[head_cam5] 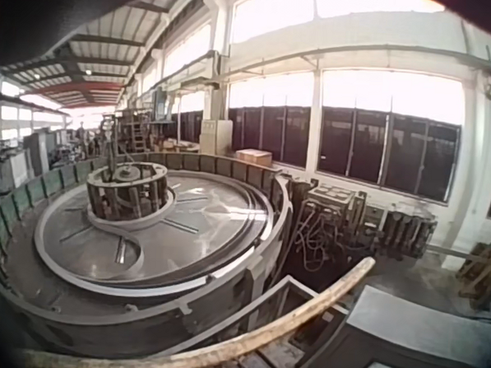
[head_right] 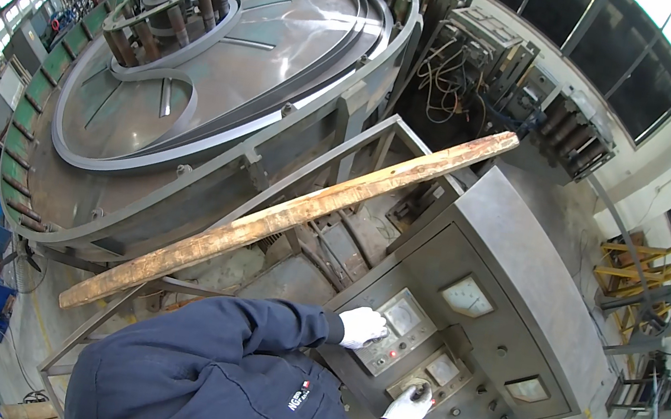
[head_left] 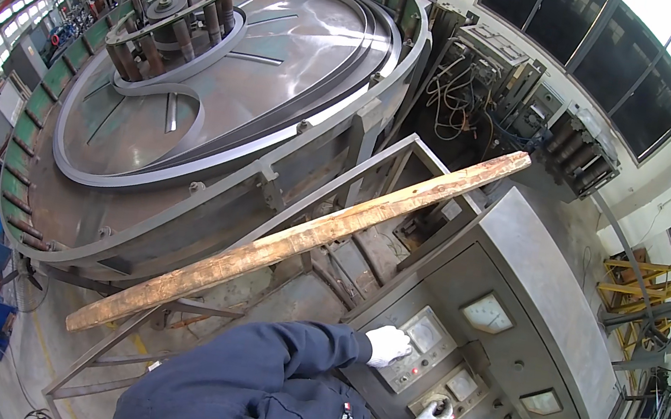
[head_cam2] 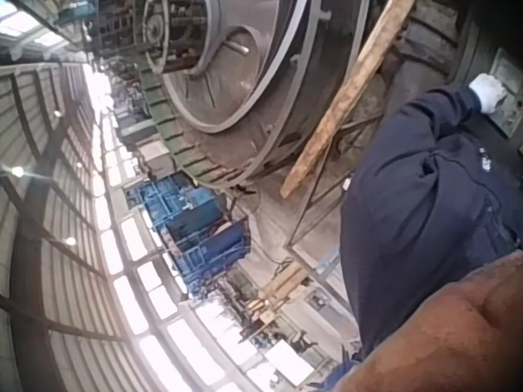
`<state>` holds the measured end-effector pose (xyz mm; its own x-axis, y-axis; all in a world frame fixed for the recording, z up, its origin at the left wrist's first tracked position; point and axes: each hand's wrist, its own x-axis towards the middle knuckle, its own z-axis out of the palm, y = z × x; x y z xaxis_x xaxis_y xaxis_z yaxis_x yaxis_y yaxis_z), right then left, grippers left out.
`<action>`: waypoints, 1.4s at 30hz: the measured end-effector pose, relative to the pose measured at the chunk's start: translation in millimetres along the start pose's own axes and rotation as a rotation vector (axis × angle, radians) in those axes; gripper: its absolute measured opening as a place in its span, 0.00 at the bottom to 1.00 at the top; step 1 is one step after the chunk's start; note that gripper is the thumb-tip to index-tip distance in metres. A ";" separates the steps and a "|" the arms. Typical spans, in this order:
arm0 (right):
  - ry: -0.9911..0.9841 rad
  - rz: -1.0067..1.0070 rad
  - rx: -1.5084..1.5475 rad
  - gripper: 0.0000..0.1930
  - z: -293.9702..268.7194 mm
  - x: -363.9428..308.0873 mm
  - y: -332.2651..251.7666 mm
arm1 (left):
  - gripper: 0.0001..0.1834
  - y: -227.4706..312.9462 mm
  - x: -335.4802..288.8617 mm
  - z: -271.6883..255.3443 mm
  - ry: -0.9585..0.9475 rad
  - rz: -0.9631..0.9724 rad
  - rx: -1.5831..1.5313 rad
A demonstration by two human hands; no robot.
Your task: Operating a large vertical boring mill by using a control console and a wooden stick to check the workpiece.
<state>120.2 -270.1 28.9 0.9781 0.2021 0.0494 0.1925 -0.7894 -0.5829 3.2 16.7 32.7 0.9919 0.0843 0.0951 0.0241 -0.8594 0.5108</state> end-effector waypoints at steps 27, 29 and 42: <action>0.000 -0.007 0.006 0.17 -0.3 -0.6 -2.7 | 0.08 -0.6 0.7 1.5 -0.003 0.000 0.002; 0.008 -0.004 0.022 0.17 0.6 -0.7 -1.3 | 0.08 0.5 1.4 0.5 -0.015 -0.005 0.007; 0.008 -0.010 -0.013 0.17 -0.5 -1.2 -3.5 | 0.09 1.4 0.8 -3.4 -0.007 -0.013 -0.011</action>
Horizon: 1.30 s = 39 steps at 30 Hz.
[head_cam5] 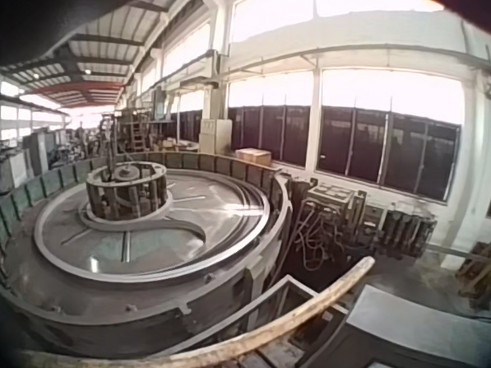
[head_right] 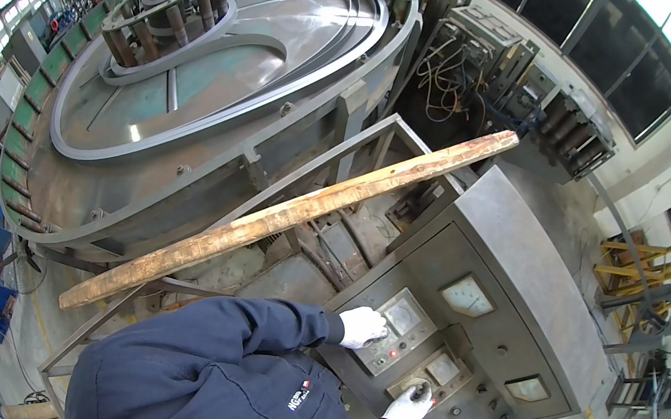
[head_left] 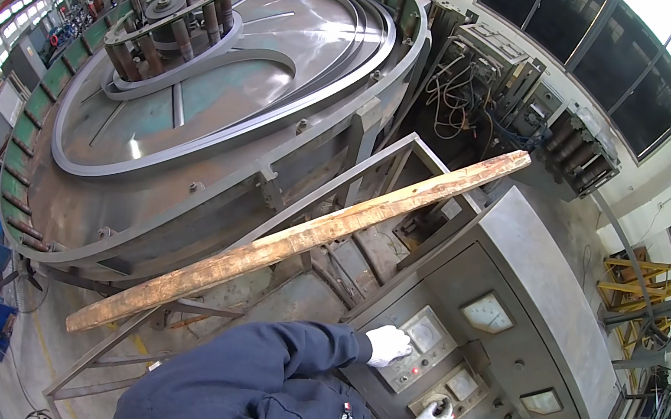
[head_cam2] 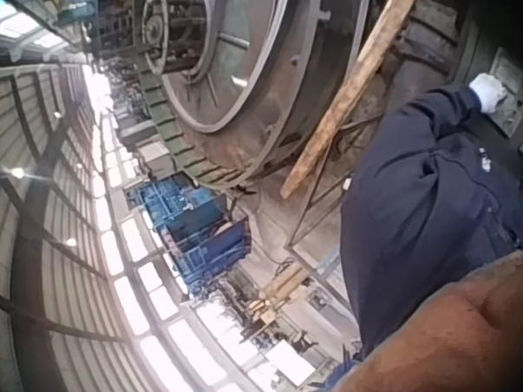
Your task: Operating a large vertical boring mill by using a control console and a wooden stick to check the workpiece.
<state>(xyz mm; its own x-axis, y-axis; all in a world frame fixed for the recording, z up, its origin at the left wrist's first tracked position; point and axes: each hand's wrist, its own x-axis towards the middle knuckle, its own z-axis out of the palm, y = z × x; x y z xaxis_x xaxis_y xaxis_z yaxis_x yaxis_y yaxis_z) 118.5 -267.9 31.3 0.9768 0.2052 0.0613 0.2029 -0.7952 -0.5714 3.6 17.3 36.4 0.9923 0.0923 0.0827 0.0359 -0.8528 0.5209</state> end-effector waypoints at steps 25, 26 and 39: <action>0.005 0.010 0.003 0.16 1.1 0.6 0.7 | 0.12 -1.1 1.0 3.5 -0.022 0.002 0.011; 0.004 0.007 -0.003 0.16 1.0 0.5 0.9 | 0.11 -0.9 0.9 3.7 -0.019 0.003 0.013; 0.010 -0.011 -0.029 0.16 1.9 0.4 4.7 | 0.12 -1.5 1.4 3.8 -0.029 0.004 0.006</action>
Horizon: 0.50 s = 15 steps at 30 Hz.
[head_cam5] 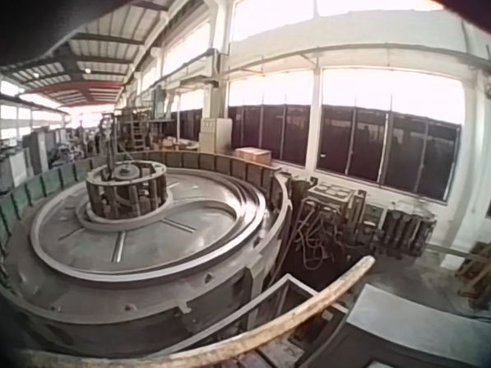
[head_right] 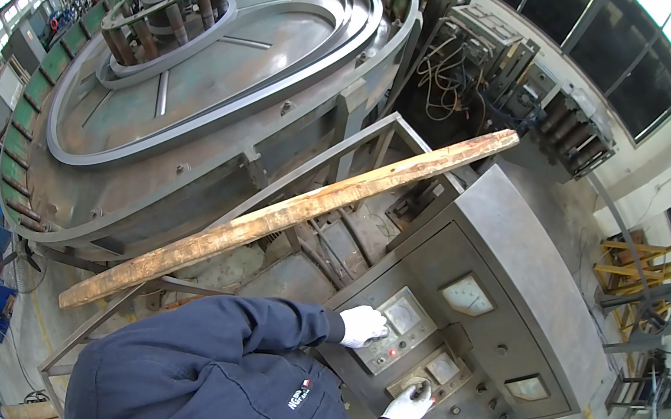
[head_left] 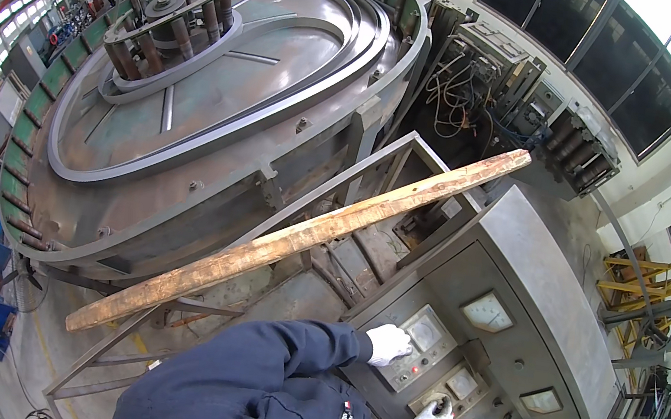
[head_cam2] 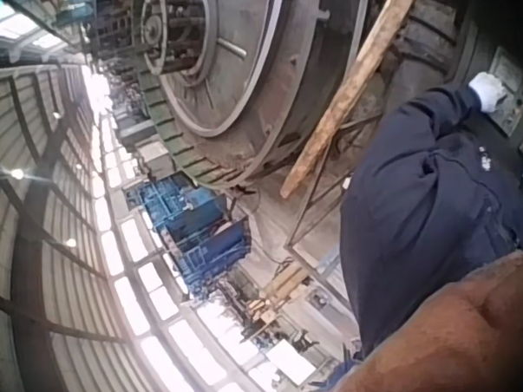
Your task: Operating a large vertical boring mill by using a control console and a wooden stick to check the workpiece.
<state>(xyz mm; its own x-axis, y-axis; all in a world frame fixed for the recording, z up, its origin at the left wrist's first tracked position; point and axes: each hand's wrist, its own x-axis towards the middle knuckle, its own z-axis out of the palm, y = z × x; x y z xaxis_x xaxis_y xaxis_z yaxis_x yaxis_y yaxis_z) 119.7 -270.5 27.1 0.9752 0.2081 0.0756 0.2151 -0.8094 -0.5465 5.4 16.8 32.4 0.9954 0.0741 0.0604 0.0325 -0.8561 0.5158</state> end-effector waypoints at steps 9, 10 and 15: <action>-0.021 0.016 0.010 0.16 -1.5 0.1 -3.0 | 0.13 0.0 0.9 0.8 -0.018 -0.021 -0.002; -0.022 0.018 0.006 0.16 -1.2 0.3 -2.2 | 0.13 -0.3 1.0 1.2 -0.014 -0.018 -0.002; -0.025 0.025 -0.011 0.16 0.4 1.1 1.0 | 0.14 -1.0 2.1 1.4 -0.018 -0.011 -0.011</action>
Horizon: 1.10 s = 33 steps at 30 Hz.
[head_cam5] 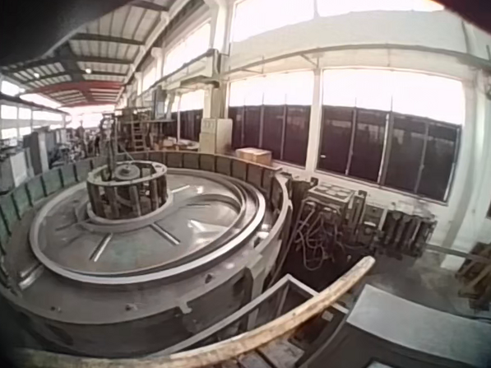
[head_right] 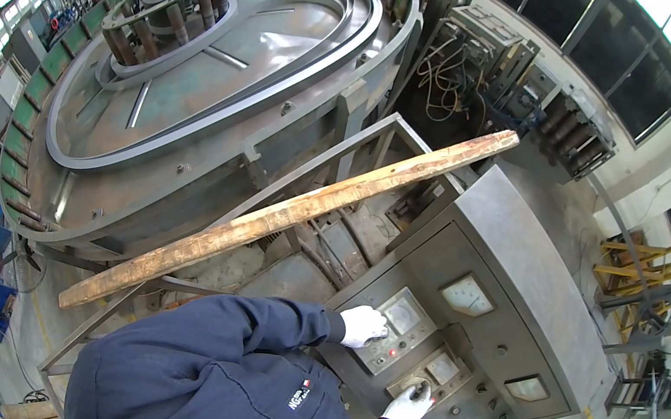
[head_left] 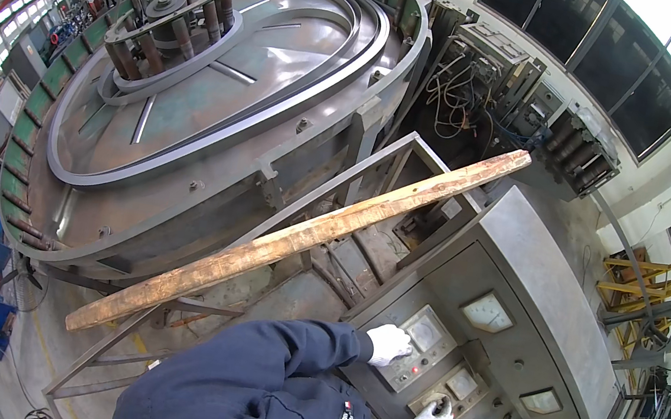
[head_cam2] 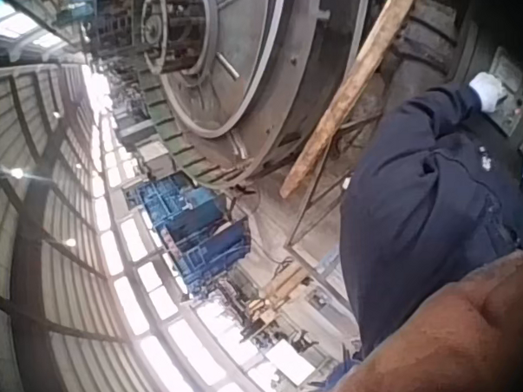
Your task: Operating a large vertical boring mill by using a control console and a wooden stick to check the workpiece.
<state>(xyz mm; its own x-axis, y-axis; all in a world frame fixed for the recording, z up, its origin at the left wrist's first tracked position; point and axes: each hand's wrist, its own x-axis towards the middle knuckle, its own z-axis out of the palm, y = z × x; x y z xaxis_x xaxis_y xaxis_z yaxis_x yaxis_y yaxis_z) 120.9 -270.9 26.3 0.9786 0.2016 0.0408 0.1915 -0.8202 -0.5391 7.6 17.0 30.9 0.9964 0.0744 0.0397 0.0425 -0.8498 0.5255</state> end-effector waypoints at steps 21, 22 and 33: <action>0.021 -0.025 0.007 0.16 -1.0 -2.4 -4.0 | 0.15 0.2 -0.6 -0.4 -0.008 -0.012 0.001; 0.016 -0.026 0.006 0.16 -0.7 -1.4 -2.7 | 0.15 0.3 -0.2 -0.9 -0.011 -0.011 -0.001; 0.000 -0.015 0.008 0.16 1.2 -1.0 1.3 | 0.15 0.2 -0.6 -1.6 0.002 -0.010 -0.006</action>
<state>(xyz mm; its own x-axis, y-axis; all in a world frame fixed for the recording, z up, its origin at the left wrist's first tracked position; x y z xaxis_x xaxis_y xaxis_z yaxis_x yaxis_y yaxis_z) 120.1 -271.6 24.5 0.9757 0.2134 0.0490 0.2052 -0.8129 -0.5450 6.9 17.6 32.3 0.9959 0.0835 0.0360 0.0517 -0.8456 0.5312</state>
